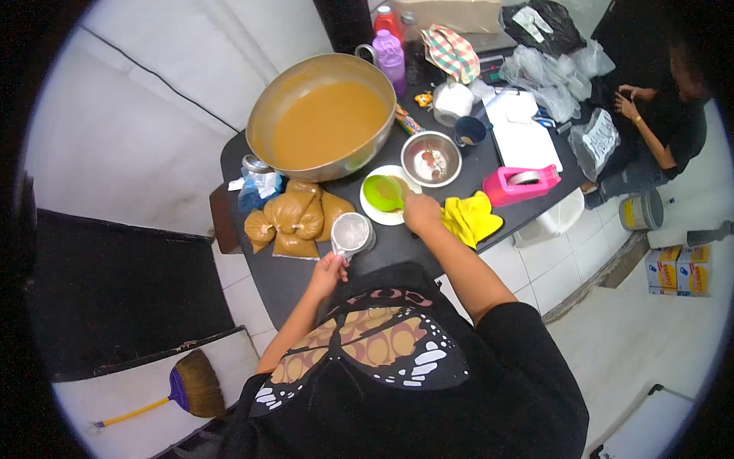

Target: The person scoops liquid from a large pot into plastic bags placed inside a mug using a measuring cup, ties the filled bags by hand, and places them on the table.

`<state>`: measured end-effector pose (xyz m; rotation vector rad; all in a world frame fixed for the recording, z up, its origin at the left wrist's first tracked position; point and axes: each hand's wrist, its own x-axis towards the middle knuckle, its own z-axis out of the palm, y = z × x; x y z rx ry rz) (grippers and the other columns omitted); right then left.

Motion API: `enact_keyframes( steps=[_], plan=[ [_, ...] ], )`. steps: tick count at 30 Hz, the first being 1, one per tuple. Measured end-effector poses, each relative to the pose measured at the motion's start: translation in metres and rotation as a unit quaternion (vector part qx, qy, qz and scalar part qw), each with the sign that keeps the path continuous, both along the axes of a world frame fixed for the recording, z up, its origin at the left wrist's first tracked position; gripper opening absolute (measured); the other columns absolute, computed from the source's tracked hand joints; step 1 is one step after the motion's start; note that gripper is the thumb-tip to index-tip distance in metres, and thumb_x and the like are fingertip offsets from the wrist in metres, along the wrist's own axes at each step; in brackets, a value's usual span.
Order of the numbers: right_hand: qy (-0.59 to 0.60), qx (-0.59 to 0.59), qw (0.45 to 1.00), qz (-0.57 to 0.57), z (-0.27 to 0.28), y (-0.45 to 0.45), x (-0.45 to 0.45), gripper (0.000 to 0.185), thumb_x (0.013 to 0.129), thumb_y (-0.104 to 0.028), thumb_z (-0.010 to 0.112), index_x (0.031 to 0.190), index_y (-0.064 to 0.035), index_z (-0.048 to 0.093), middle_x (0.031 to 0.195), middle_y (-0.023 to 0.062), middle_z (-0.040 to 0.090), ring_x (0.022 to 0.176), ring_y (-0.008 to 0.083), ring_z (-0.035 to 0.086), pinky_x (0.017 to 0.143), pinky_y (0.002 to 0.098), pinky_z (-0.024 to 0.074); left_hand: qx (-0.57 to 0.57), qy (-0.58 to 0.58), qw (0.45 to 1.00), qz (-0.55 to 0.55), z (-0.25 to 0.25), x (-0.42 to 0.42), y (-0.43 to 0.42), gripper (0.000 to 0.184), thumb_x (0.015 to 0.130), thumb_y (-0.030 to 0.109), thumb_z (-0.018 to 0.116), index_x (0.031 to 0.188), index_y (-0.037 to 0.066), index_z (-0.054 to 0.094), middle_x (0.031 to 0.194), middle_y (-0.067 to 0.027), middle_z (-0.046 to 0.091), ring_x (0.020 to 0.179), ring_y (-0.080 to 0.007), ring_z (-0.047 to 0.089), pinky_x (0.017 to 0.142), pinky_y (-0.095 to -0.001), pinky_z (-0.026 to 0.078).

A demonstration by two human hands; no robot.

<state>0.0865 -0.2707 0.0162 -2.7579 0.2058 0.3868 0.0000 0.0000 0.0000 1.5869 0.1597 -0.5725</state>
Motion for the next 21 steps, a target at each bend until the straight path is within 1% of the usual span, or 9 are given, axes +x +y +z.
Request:
enact_keyframes(
  steps=[2, 5, 7, 9, 11, 13, 17, 19, 21],
  plan=[
    [-0.033, 0.044, 0.998, -0.004, 0.0, -0.013, -0.001, 0.03, 0.068, -0.018, 0.07, 0.094, -0.0053, 0.065, 0.089, 0.02, 0.064, 0.084, 0.037, 0.061, 0.075, 0.0419, 0.0489, 0.006, -0.001, 1.0, -0.014, 0.013, 0.001, -0.003, 0.023, 0.094, 0.021, 0.043, 0.082, 0.004, 0.053, 0.064, -0.0018, 0.05, 0.053, -0.0094, 0.048, 0.05, -0.0238, 0.044],
    [-0.037, 0.105, 0.994, 0.024, 0.02, -0.004, -0.023, 0.027, 0.066, -0.013, 0.072, 0.089, -0.0011, 0.065, 0.083, 0.0174, 0.065, 0.074, 0.0288, 0.064, 0.071, 0.0355, 0.0493, 0.02, -0.015, 0.999, -0.021, 0.043, -0.017, 0.037, 0.023, 0.094, 0.021, 0.043, 0.081, 0.004, 0.052, 0.063, -0.0016, 0.049, 0.052, -0.0092, 0.048, 0.05, -0.0236, 0.043],
    [0.054, 0.272, 0.961, -0.01, 0.014, -0.027, -0.024, 0.028, 0.067, -0.015, 0.072, 0.088, 0.0028, 0.065, 0.081, 0.0165, 0.066, 0.074, 0.0239, 0.064, 0.067, 0.0351, 0.0486, 0.037, -0.022, 0.999, -0.023, 0.062, -0.016, 0.046, 0.023, 0.094, 0.02, 0.042, 0.081, 0.004, 0.053, 0.062, -0.0011, 0.048, 0.052, -0.009, 0.048, 0.05, -0.0235, 0.043],
    [0.078, 0.457, 0.884, -0.066, 0.018, -0.047, -0.033, 0.027, 0.07, -0.01, 0.071, 0.094, 0.0011, 0.066, 0.075, 0.0084, 0.066, 0.067, 0.0157, 0.061, 0.064, 0.0294, 0.0472, 0.028, -0.033, 0.999, -0.019, 0.078, -0.015, 0.056, 0.023, 0.094, 0.02, 0.042, 0.082, 0.004, 0.053, 0.061, -0.0008, 0.048, 0.052, -0.0088, 0.048, 0.05, -0.0235, 0.043],
    [0.091, 0.393, 0.909, -0.109, 0.099, -0.043, -0.04, 0.023, 0.074, -0.008, 0.068, 0.096, -0.0007, 0.066, 0.073, 0.0008, 0.064, 0.062, 0.0083, 0.055, 0.058, 0.0241, 0.0446, 0.011, -0.02, 1.0, 0.001, 0.096, -0.014, 0.065, 0.023, 0.094, 0.02, 0.042, 0.084, 0.003, 0.054, 0.065, -0.001, 0.049, 0.052, -0.0088, 0.048, 0.05, -0.0239, 0.044],
    [0.104, 0.417, 0.89, -0.154, 0.135, -0.046, -0.031, 0.022, 0.077, -0.009, 0.066, 0.098, -0.0019, 0.067, 0.074, -0.0017, 0.063, 0.059, 0.0042, 0.051, 0.052, 0.0212, 0.0408, -0.001, -0.008, 0.999, 0.034, 0.11, -0.014, 0.072, 0.023, 0.094, 0.02, 0.042, 0.085, 0.002, 0.054, 0.068, -0.0011, 0.05, 0.052, -0.0089, 0.048, 0.051, -0.024, 0.044],
    [-0.006, 0.391, 0.92, 0.0, 0.167, -0.043, 0.03, 0.013, 0.08, -0.007, 0.062, 0.09, -0.0009, 0.067, 0.068, -0.0034, 0.06, 0.058, 0.0021, 0.049, 0.05, 0.021, 0.0393, 0.01, -0.026, 0.998, 0.061, 0.131, -0.01, 0.089, 0.023, 0.094, 0.019, 0.042, 0.086, 0.002, 0.055, 0.073, -0.002, 0.053, 0.053, -0.009, 0.049, 0.05, -0.0235, 0.044],
    [-0.025, 0.32, 0.946, 0.047, 0.196, -0.014, 0.071, 0.014, 0.077, -0.01, 0.064, 0.085, 0.0005, 0.065, 0.067, 0.0025, 0.062, 0.056, 0.01, 0.053, 0.053, 0.0259, 0.0435, 0.012, -0.033, 0.996, 0.079, 0.133, -0.008, 0.097, 0.023, 0.094, 0.019, 0.042, 0.087, 0.002, 0.055, 0.074, -0.0024, 0.054, 0.053, -0.0088, 0.049, 0.05, -0.023, 0.044],
    [-0.113, 0.054, 0.972, 0.201, 0.19, 0.013, 0.125, 0.017, 0.076, -0.013, 0.06, 0.085, 0.0006, 0.064, 0.072, 0.012, 0.065, 0.061, 0.0235, 0.061, 0.059, 0.0344, 0.0483, 0.004, -0.04, 0.994, 0.101, 0.134, -0.007, 0.102, 0.023, 0.094, 0.019, 0.042, 0.088, 0.002, 0.055, 0.075, -0.0028, 0.055, 0.054, -0.0086, 0.05, 0.05, -0.0229, 0.044]
  ],
)
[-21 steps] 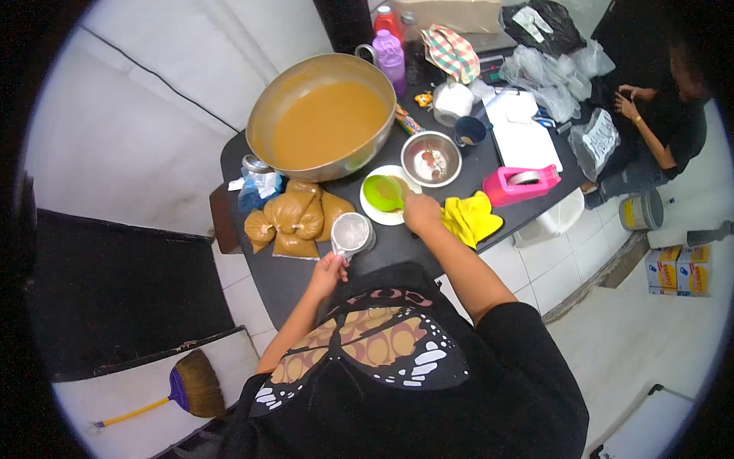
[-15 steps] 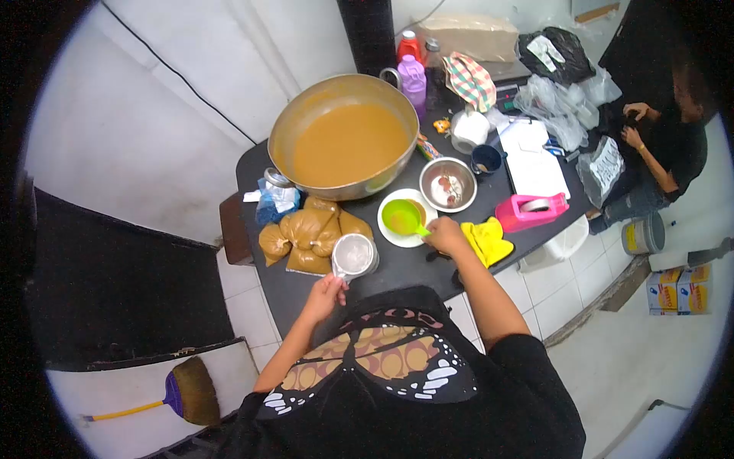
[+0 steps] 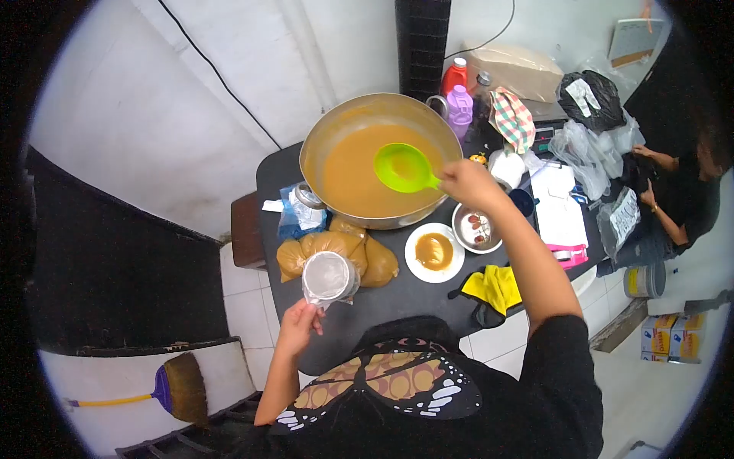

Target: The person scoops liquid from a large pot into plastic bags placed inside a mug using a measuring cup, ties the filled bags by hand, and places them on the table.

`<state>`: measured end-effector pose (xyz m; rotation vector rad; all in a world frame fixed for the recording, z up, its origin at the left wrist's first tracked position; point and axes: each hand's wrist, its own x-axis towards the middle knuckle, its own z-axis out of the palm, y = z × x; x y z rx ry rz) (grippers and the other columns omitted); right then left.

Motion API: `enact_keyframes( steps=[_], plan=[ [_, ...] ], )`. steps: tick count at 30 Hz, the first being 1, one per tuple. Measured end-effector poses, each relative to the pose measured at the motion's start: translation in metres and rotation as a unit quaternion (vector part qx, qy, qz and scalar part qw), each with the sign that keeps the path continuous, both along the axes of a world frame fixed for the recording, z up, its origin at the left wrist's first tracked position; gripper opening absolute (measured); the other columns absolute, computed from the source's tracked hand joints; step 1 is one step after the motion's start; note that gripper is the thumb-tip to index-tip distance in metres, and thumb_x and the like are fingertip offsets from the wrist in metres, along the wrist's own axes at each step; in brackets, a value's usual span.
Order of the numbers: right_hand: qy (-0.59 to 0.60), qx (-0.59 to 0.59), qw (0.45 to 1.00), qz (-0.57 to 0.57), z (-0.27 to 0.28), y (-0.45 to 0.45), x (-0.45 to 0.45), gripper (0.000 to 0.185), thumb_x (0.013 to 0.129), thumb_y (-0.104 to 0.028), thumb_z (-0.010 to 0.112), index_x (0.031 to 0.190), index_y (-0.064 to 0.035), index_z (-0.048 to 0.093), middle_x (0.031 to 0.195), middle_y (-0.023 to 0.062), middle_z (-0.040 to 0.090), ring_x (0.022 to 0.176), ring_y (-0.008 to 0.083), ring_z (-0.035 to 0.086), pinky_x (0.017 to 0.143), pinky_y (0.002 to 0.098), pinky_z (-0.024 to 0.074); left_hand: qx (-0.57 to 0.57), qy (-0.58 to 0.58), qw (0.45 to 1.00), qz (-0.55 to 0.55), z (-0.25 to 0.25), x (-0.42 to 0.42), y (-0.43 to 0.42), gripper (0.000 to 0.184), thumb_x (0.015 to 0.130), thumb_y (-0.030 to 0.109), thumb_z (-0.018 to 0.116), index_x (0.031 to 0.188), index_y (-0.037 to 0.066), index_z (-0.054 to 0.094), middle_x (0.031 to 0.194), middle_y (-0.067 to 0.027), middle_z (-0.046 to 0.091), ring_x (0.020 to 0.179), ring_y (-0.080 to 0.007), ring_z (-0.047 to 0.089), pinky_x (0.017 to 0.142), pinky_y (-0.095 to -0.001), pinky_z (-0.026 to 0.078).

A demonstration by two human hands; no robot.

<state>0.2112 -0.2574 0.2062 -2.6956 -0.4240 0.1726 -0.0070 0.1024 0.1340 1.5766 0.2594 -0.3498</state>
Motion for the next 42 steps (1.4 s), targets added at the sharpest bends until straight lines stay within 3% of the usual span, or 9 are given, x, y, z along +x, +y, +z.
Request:
enact_keyframes(
  steps=[2, 4, 13, 19, 25, 31, 37, 40, 42],
  plan=[
    [-0.065, -0.059, 0.996, 0.023, -0.038, 0.027, 0.043, 0.019, 0.075, -0.013, 0.056, 0.085, -0.001, 0.066, 0.079, 0.0173, 0.065, 0.073, 0.0338, 0.063, 0.066, 0.04, 0.0504, -0.004, -0.006, 1.0, 0.02, 0.004, 0.001, 0.003, 0.023, 0.093, 0.019, 0.042, 0.088, 0.001, 0.056, 0.075, -0.0032, 0.055, 0.054, -0.0085, 0.05, 0.05, -0.0228, 0.044],
    [-0.053, -0.188, 0.98, 0.027, -0.057, 0.058, 0.071, 0.019, 0.076, -0.01, 0.052, 0.087, -0.0042, 0.067, 0.085, 0.0168, 0.066, 0.081, 0.0316, 0.065, 0.071, 0.0394, 0.0516, -0.006, -0.009, 0.999, 0.042, 0.011, -0.001, 0.004, 0.023, 0.094, 0.019, 0.042, 0.088, 0.001, 0.056, 0.075, -0.0036, 0.055, 0.054, -0.0083, 0.049, 0.05, -0.0228, 0.044],
    [0.005, -0.297, 0.94, 0.168, -0.119, 0.107, 0.105, 0.022, 0.08, -0.01, 0.048, 0.087, -0.0061, 0.068, 0.091, 0.0153, 0.065, 0.083, 0.0306, 0.064, 0.072, 0.0383, 0.0523, -0.021, -0.006, 0.995, 0.102, 0.008, -0.02, 0.018, 0.024, 0.094, 0.019, 0.041, 0.087, 0.001, 0.055, 0.076, -0.0051, 0.055, 0.056, -0.008, 0.048, 0.051, -0.0233, 0.046],
    [0.078, -0.268, 0.948, 0.152, -0.115, 0.124, 0.084, 0.019, 0.079, -0.011, 0.052, 0.089, -0.0061, 0.067, 0.095, 0.0138, 0.065, 0.087, 0.0291, 0.064, 0.075, 0.0377, 0.0513, -0.004, 0.012, 0.993, 0.116, 0.01, -0.014, 0.013, 0.025, 0.094, 0.02, 0.041, 0.086, 0.0, 0.055, 0.076, -0.0051, 0.055, 0.056, -0.0082, 0.049, 0.05, -0.0229, 0.046],
    [0.077, -0.257, 0.929, 0.257, -0.163, 0.118, 0.095, 0.012, 0.071, -0.013, 0.064, 0.082, -0.0105, 0.066, 0.085, 0.0108, 0.065, 0.079, 0.0291, 0.062, 0.069, 0.038, 0.0484, -0.011, 0.007, 0.994, 0.105, 0.011, -0.016, 0.009, 0.026, 0.094, 0.022, 0.042, 0.087, 0.001, 0.055, 0.076, -0.0044, 0.055, 0.055, -0.0082, 0.049, 0.05, -0.0222, 0.045],
    [0.209, -0.02, 0.96, 0.185, -0.161, 0.099, 0.095, 0.008, 0.072, -0.01, 0.063, 0.079, -0.0067, 0.062, 0.067, 0.0099, 0.06, 0.064, 0.0205, 0.055, 0.059, 0.0334, 0.0426, -0.005, 0.004, 0.994, 0.105, 0.013, -0.018, 0.011, 0.027, 0.094, 0.024, 0.042, 0.088, 0.001, 0.055, 0.076, -0.0039, 0.055, 0.055, -0.0078, 0.049, 0.049, -0.0224, 0.045],
    [0.218, 0.065, 0.967, 0.111, -0.134, 0.087, 0.088, 0.028, 0.074, -0.02, 0.065, 0.098, -0.0058, 0.065, 0.09, 0.0193, 0.064, 0.083, 0.0305, 0.061, 0.075, 0.0399, 0.0461, 0.011, 0.0, 0.995, 0.103, 0.02, -0.013, 0.005, 0.027, 0.094, 0.024, 0.042, 0.084, 0.002, 0.054, 0.073, -0.0034, 0.054, 0.053, -0.0081, 0.048, 0.048, -0.0227, 0.044],
    [0.146, 0.061, 0.981, 0.115, -0.108, 0.076, 0.078, 0.032, 0.073, -0.022, 0.067, 0.098, -0.0023, 0.064, 0.089, 0.0202, 0.063, 0.081, 0.0291, 0.061, 0.074, 0.0381, 0.0465, 0.015, -0.006, 0.995, 0.095, 0.017, -0.012, 0.001, 0.028, 0.094, 0.024, 0.042, 0.082, 0.002, 0.054, 0.072, -0.0035, 0.054, 0.051, -0.0083, 0.048, 0.048, -0.0228, 0.044],
    [0.113, 0.081, 0.982, 0.124, -0.103, 0.066, 0.078, 0.024, 0.073, -0.021, 0.067, 0.089, -0.0032, 0.063, 0.074, 0.0126, 0.059, 0.068, 0.0214, 0.056, 0.064, 0.0342, 0.0433, 0.013, -0.006, 0.996, 0.088, 0.017, -0.012, -0.003, 0.028, 0.094, 0.024, 0.042, 0.082, 0.002, 0.054, 0.071, -0.0036, 0.054, 0.051, -0.0083, 0.048, 0.047, -0.0228, 0.044]
  ],
)
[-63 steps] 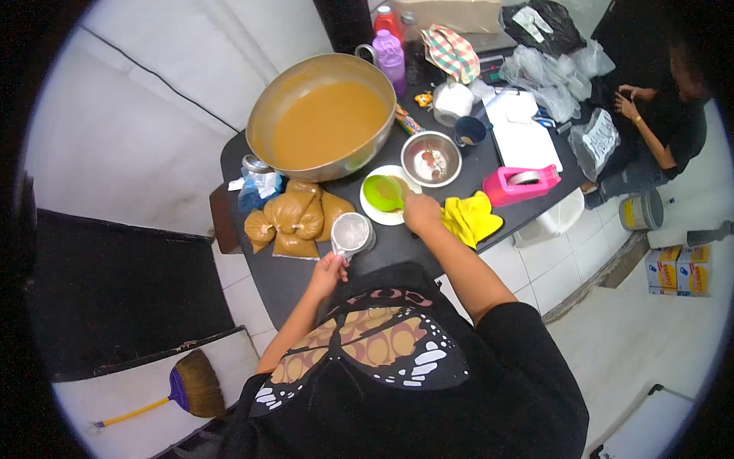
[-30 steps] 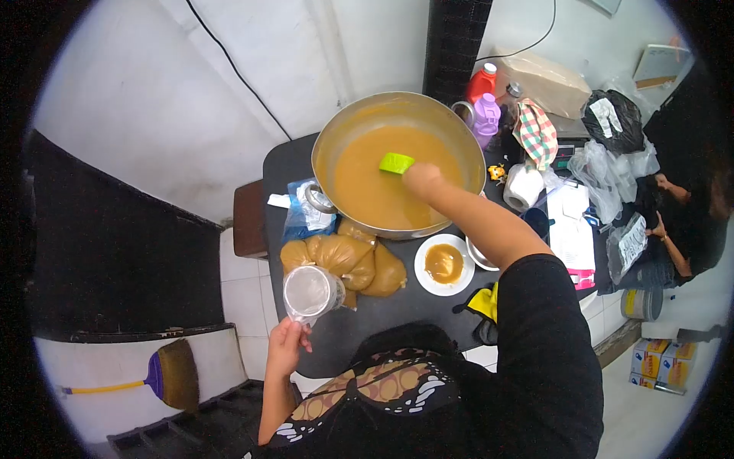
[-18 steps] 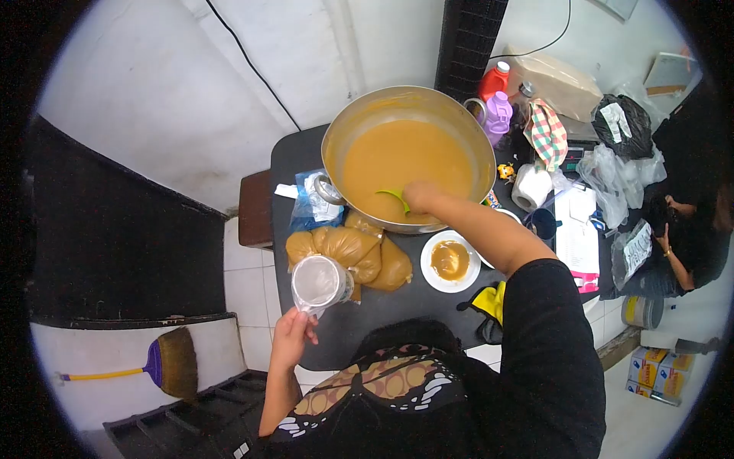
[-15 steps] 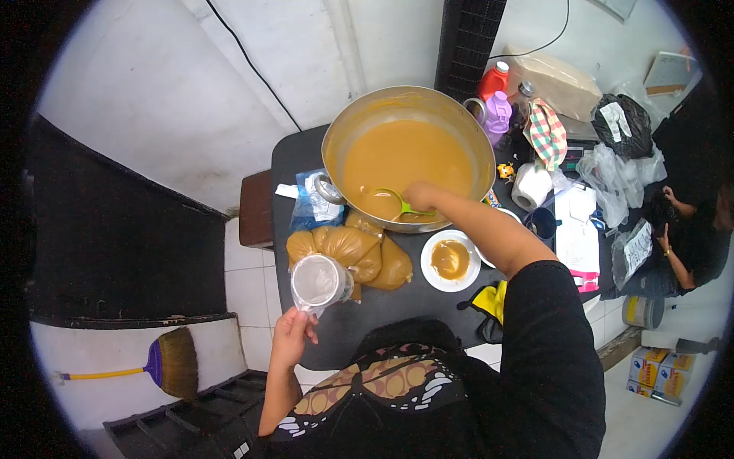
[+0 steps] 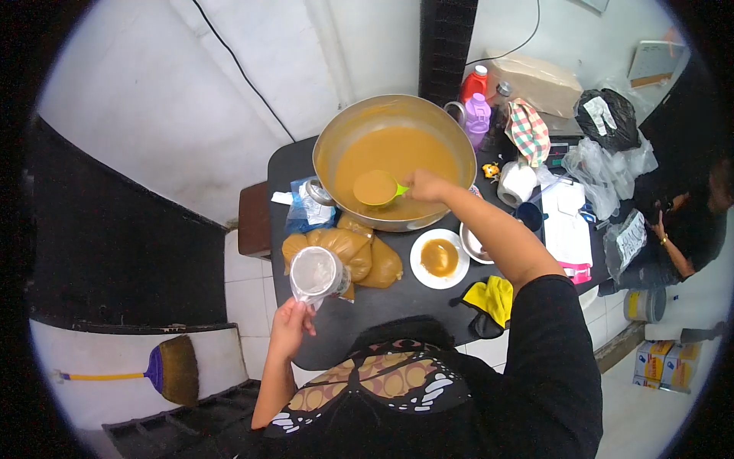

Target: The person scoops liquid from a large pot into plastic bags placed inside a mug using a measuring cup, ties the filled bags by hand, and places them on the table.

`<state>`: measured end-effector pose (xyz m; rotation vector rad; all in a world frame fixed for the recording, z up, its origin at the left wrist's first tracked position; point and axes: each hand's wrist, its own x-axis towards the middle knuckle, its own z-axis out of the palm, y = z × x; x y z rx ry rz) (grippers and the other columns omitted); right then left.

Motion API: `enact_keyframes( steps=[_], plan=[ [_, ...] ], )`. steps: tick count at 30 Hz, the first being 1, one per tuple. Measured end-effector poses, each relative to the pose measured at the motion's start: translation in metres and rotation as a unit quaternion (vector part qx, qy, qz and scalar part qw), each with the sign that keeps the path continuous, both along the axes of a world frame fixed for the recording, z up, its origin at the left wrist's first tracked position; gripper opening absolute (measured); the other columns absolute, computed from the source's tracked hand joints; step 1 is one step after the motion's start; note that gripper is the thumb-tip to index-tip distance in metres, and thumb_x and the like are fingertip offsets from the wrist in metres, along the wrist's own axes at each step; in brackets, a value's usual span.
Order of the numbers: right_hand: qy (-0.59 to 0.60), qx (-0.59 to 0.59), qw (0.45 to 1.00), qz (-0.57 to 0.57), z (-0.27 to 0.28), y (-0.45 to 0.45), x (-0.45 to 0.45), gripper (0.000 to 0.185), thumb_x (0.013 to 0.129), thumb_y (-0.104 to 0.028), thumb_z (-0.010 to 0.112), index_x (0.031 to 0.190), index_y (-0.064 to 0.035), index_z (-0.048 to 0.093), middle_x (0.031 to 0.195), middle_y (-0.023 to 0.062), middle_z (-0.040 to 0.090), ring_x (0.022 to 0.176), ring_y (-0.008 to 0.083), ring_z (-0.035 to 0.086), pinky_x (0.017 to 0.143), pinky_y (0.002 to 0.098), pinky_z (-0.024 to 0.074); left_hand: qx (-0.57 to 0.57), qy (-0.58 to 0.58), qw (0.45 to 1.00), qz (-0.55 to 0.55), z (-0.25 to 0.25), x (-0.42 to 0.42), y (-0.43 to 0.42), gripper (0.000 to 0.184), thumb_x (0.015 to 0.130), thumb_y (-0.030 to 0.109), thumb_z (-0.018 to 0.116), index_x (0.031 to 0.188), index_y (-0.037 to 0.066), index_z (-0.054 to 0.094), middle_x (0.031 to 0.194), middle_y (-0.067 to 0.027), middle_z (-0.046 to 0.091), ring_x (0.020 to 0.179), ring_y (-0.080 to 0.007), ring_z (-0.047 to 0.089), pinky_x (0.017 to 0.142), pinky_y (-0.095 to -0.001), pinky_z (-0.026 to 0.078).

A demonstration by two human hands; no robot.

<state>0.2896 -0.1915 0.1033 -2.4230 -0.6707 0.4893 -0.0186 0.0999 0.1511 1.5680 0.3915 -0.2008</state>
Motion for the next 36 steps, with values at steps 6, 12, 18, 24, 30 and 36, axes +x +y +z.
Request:
enact_keyframes(
  steps=[6, 12, 18, 24, 30, 36],
  plan=[
    [-0.003, -0.03, 0.999, -0.024, 0.038, -0.028, -0.015, 0.029, 0.072, -0.023, 0.066, 0.091, -0.0018, 0.063, 0.078, 0.0152, 0.061, 0.071, 0.0255, 0.058, 0.066, 0.0359, 0.0448, -0.017, -0.011, 1.0, -0.011, -0.003, -0.001, -0.009, 0.028, 0.094, 0.025, 0.043, 0.082, 0.002, 0.054, 0.071, -0.0036, 0.054, 0.05, -0.0078, 0.046, 0.046, -0.0229, 0.044],
    [-0.017, -0.022, 0.998, -0.06, 0.06, -0.056, -0.04, 0.03, 0.071, -0.023, 0.064, 0.092, -0.0017, 0.062, 0.081, 0.0183, 0.063, 0.074, 0.0278, 0.06, 0.067, 0.0375, 0.0459, -0.022, -0.005, 1.0, -0.017, -0.003, -0.001, -0.018, 0.028, 0.094, 0.026, 0.043, 0.081, 0.003, 0.053, 0.071, -0.0031, 0.053, 0.05, -0.0069, 0.045, 0.045, -0.0225, 0.044],
    [-0.019, -0.001, 0.995, -0.094, 0.063, -0.074, -0.061, 0.029, 0.072, -0.022, 0.065, 0.091, -0.0008, 0.061, 0.08, 0.0178, 0.063, 0.074, 0.0289, 0.061, 0.068, 0.0378, 0.0462, -0.038, -0.017, 0.999, -0.022, -0.004, 0.001, -0.022, 0.028, 0.094, 0.026, 0.044, 0.081, 0.003, 0.053, 0.072, -0.0033, 0.053, 0.051, -0.0062, 0.044, 0.044, -0.0218, 0.044],
    [-0.019, -0.026, 0.993, -0.116, 0.062, -0.084, -0.08, 0.028, 0.073, -0.023, 0.065, 0.092, -0.0024, 0.061, 0.082, 0.0173, 0.063, 0.079, 0.0311, 0.062, 0.071, 0.0379, 0.0468, -0.043, -0.026, 0.998, -0.03, 0.001, 0.004, -0.027, 0.027, 0.094, 0.025, 0.044, 0.081, 0.003, 0.054, 0.072, -0.0031, 0.053, 0.052, -0.0061, 0.044, 0.044, -0.0221, 0.045],
    [0.007, -0.052, 0.993, -0.107, 0.069, -0.092, -0.097, 0.03, 0.074, -0.026, 0.062, 0.094, -0.0033, 0.061, 0.083, 0.0185, 0.062, 0.08, 0.0319, 0.061, 0.073, 0.0388, 0.047, -0.036, -0.038, 0.998, -0.039, 0.004, 0.008, -0.032, 0.027, 0.094, 0.024, 0.044, 0.08, 0.003, 0.054, 0.073, -0.0026, 0.053, 0.051, -0.0061, 0.044, 0.045, -0.0224, 0.045],
    [0.017, -0.016, 0.993, -0.118, 0.076, -0.103, -0.118, 0.03, 0.074, -0.024, 0.061, 0.094, -0.0022, 0.061, 0.081, 0.0184, 0.062, 0.078, 0.0313, 0.062, 0.071, 0.0383, 0.0472, -0.034, -0.045, 0.997, -0.046, 0.008, 0.018, -0.038, 0.027, 0.094, 0.024, 0.043, 0.08, 0.003, 0.055, 0.072, -0.0028, 0.054, 0.051, -0.006, 0.045, 0.045, -0.0227, 0.046]
  ],
)
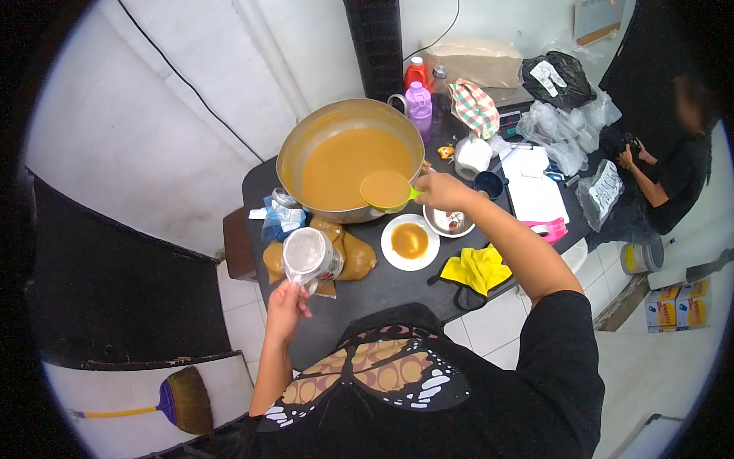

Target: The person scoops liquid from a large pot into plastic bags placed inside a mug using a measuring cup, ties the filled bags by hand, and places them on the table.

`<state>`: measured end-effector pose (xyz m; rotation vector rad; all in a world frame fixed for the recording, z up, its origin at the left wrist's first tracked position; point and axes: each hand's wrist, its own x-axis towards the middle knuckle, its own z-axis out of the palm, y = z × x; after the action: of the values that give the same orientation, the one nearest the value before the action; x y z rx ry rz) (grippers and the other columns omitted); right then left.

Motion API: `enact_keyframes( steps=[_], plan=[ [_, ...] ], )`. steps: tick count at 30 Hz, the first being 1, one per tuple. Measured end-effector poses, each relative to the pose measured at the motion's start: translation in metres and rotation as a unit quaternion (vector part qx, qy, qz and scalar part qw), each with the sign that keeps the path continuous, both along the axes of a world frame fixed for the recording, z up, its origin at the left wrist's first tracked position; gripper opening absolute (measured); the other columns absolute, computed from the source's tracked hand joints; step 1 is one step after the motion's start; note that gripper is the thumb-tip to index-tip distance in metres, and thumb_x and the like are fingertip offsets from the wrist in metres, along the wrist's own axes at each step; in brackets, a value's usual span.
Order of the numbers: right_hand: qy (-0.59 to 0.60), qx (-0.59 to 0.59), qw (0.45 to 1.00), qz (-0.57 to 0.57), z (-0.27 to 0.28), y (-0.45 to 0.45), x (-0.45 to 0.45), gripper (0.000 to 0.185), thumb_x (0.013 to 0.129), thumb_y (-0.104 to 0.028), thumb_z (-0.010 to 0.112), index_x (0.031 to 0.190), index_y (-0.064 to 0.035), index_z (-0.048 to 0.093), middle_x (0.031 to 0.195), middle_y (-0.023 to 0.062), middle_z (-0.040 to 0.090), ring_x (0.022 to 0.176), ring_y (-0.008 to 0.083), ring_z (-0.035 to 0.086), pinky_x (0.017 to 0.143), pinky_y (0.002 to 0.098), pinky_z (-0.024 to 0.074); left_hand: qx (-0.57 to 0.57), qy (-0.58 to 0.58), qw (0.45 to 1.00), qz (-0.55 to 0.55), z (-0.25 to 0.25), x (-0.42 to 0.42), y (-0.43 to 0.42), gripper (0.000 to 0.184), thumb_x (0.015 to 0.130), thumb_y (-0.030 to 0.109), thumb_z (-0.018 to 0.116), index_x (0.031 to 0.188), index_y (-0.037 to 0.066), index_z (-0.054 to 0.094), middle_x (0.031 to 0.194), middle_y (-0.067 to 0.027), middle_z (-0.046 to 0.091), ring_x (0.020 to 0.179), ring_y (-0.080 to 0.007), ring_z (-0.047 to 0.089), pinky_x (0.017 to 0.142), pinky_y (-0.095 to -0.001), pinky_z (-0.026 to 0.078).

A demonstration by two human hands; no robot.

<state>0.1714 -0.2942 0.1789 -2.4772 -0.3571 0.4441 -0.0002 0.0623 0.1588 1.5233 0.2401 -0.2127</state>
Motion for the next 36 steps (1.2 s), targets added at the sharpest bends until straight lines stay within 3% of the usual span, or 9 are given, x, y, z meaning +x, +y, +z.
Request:
enact_keyframes(
  steps=[7, 11, 14, 15, 18, 20, 29, 36],
  plan=[
    [0.063, 0.04, 0.996, -0.05, 0.008, -0.007, -0.004, 0.025, 0.075, -0.021, 0.061, 0.092, -0.002, 0.062, 0.081, 0.0179, 0.063, 0.077, 0.0303, 0.062, 0.07, 0.0378, 0.0476, -0.033, -0.002, 0.999, -0.004, 0.005, 0.014, -0.006, 0.027, 0.094, 0.023, 0.043, 0.082, 0.002, 0.055, 0.073, -0.0039, 0.055, 0.049, -0.0065, 0.046, 0.045, -0.0237, 0.048],
    [-0.105, 0.016, 0.994, 0.004, 0.004, -0.014, 0.013, 0.023, 0.074, -0.019, 0.063, 0.089, -0.0021, 0.061, 0.079, 0.0174, 0.063, 0.071, 0.0302, 0.062, 0.065, 0.0377, 0.0475, 0.008, -0.023, 0.999, -0.027, 0.015, 0.032, -0.007, 0.027, 0.094, 0.023, 0.042, 0.081, 0.003, 0.054, 0.072, -0.0039, 0.054, 0.047, -0.0069, 0.046, 0.044, -0.0236, 0.047],
    [-0.114, 0.046, 0.992, 0.021, 0.01, -0.014, 0.037, 0.02, 0.075, -0.014, 0.065, 0.087, 0.0014, 0.06, 0.063, 0.0073, 0.056, 0.059, 0.0138, 0.052, 0.055, 0.0304, 0.0408, 0.052, -0.032, 0.997, -0.042, 0.025, 0.053, -0.007, 0.026, 0.094, 0.023, 0.042, 0.081, 0.003, 0.053, 0.071, -0.0033, 0.054, 0.047, -0.0071, 0.046, 0.044, -0.0237, 0.047],
    [-0.101, 0.07, 0.992, 0.003, 0.017, -0.012, 0.042, 0.019, 0.075, -0.013, 0.065, 0.086, 0.0015, 0.06, 0.062, 0.0062, 0.054, 0.057, 0.0123, 0.047, 0.054, 0.03, 0.0387, 0.057, -0.04, 0.996, -0.047, 0.03, 0.062, -0.01, 0.026, 0.094, 0.022, 0.042, 0.08, 0.003, 0.053, 0.071, -0.0031, 0.053, 0.047, -0.0072, 0.046, 0.044, -0.0237, 0.047],
    [-0.14, 0.089, 0.986, 0.02, 0.044, -0.006, 0.059, 0.018, 0.077, -0.013, 0.062, 0.088, 0.0014, 0.061, 0.062, 0.0035, 0.054, 0.058, 0.0099, 0.049, 0.055, 0.0278, 0.0404, 0.077, -0.055, 0.994, -0.049, 0.039, 0.088, -0.018, 0.025, 0.093, 0.022, 0.042, 0.08, 0.003, 0.053, 0.07, -0.0025, 0.052, 0.047, -0.0075, 0.046, 0.044, -0.0237, 0.046],
    [-0.099, 0.095, 0.99, 0.037, 0.073, 0.0, 0.067, 0.014, 0.079, -0.012, 0.059, 0.084, 0.0017, 0.06, 0.064, 0.0003, 0.055, 0.061, 0.0076, 0.049, 0.056, 0.025, 0.0404, 0.089, -0.064, 0.993, -0.053, 0.042, 0.104, -0.023, 0.025, 0.093, 0.021, 0.043, 0.08, 0.003, 0.053, 0.069, -0.0024, 0.051, 0.047, -0.0077, 0.046, 0.044, -0.0238, 0.046],
    [-0.098, 0.07, 0.991, 0.063, 0.154, 0.02, 0.082, 0.016, 0.078, -0.013, 0.06, 0.086, 0.0008, 0.061, 0.071, 0.0026, 0.058, 0.067, 0.0095, 0.052, 0.064, 0.0258, 0.0426, 0.1, -0.059, 0.992, -0.058, 0.046, 0.162, -0.055, 0.025, 0.093, 0.024, 0.045, 0.078, 0.006, 0.053, 0.069, -0.0007, 0.051, 0.049, -0.0062, 0.044, 0.044, -0.0242, 0.048],
    [-0.136, 0.005, 0.986, 0.094, 0.17, 0.027, 0.092, 0.018, 0.077, -0.014, 0.06, 0.086, 0.0008, 0.062, 0.072, 0.0061, 0.059, 0.068, 0.0131, 0.054, 0.065, 0.028, 0.0434, 0.093, -0.065, 0.993, -0.038, 0.036, 0.185, -0.07, 0.026, 0.093, 0.026, 0.045, 0.078, 0.006, 0.053, 0.069, -0.0011, 0.051, 0.048, -0.0069, 0.044, 0.043, -0.0243, 0.048]
  ],
)
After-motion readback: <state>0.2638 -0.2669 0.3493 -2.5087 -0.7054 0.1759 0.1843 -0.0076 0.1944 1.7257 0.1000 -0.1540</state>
